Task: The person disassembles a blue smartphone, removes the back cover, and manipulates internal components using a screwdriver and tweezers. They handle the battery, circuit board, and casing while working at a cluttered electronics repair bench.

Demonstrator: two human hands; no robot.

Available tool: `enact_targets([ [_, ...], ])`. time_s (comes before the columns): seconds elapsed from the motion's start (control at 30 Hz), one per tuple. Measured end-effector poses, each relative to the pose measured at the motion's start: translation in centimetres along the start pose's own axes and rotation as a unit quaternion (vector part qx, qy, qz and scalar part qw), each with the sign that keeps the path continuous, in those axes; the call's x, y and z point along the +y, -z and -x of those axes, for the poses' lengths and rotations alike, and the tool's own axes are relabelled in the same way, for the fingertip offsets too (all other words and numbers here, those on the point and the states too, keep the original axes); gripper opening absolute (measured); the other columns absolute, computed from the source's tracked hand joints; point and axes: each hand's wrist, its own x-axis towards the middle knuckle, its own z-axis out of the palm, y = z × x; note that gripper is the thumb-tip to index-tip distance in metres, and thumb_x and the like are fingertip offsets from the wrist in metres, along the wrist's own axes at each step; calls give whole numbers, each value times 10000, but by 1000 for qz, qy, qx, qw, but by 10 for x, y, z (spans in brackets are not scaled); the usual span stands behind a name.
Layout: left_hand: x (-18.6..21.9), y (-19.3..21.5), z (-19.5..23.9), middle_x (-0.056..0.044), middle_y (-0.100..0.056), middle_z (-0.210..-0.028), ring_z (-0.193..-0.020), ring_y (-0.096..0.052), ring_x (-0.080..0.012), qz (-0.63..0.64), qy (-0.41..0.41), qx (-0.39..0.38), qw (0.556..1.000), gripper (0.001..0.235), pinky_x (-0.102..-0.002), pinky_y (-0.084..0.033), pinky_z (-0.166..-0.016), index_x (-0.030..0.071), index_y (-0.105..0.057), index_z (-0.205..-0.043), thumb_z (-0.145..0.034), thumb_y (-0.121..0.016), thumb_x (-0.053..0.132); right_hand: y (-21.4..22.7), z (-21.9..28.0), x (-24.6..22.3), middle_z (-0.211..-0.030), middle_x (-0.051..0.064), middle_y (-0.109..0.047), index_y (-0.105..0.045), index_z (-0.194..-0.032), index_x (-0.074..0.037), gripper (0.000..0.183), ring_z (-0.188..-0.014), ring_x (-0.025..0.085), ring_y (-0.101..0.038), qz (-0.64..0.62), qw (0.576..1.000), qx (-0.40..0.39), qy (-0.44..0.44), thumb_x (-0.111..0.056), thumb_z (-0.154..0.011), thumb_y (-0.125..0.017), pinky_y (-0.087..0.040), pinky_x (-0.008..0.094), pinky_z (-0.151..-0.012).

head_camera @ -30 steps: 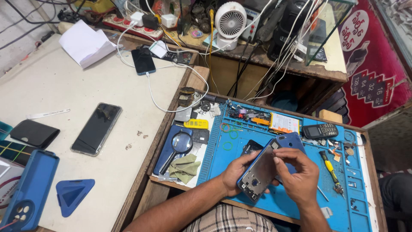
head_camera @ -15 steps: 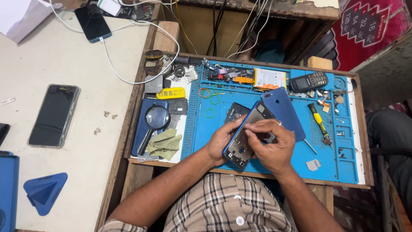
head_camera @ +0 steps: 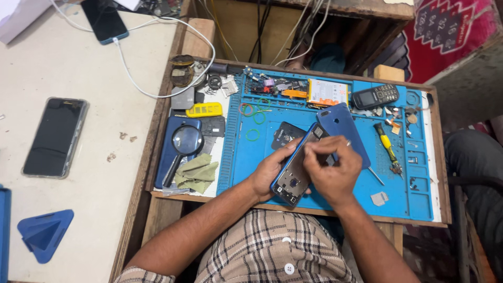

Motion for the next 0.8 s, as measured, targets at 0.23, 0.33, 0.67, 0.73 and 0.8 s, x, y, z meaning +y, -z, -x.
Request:
enact_targets([
  [0.23,0,-7,1,-250,-558,-1374,-1106,-676,-335,176,3,42,984,508,-453,-640,-880,38,-299,-1636,-1191,-351,277,-1,2,-1,-856,67,-732,-641,-805,-47,168,-821,173,-702,-7,989,-57,138,7,-785,-799,-539,396,-917],
  [0.33,7,-14,1,-184,-583,-1357,-1075,-673,-312,42,3,-41,998,570,-461,-627,-811,158,-337,-1623,-1138,-388,453,7,-10,12,-925,107,-720,-651,-893,-6,150,-851,172,-700,70,995,52,-39,28,-867,-795,-555,298,-795],
  [0.67,17,-33,10,-222,-543,-1413,-1213,-637,-357,-56,-56,-42,996,812,-471,-592,-949,76,-312,-1585,-800,-519,69,56,-5,64,-1019,104,-718,-635,-1148,18,134,-858,128,-663,-232,943,152,-185,6,-1022,-679,-547,254,-814],
  [0.73,29,-43,12,-222,-542,-1401,-1217,-631,-360,-85,-83,-20,993,816,-478,-577,-947,34,-322,-1570,-773,-496,50,48,-8,59,-989,99,-723,-644,-1177,22,174,-809,116,-653,-229,941,123,-218,-11,-1006,-655,-538,240,-759],
  [0.8,36,-53,16,-220,-543,-1385,-1213,-625,-349,-103,-114,12,988,777,-485,-564,-919,18,-326,-1531,-773,-495,58,46,-5,55,-958,93,-728,-643,-1204,3,220,-768,99,-632,-186,954,94,-217,-15,-984,-640,-522,229,-717],
])
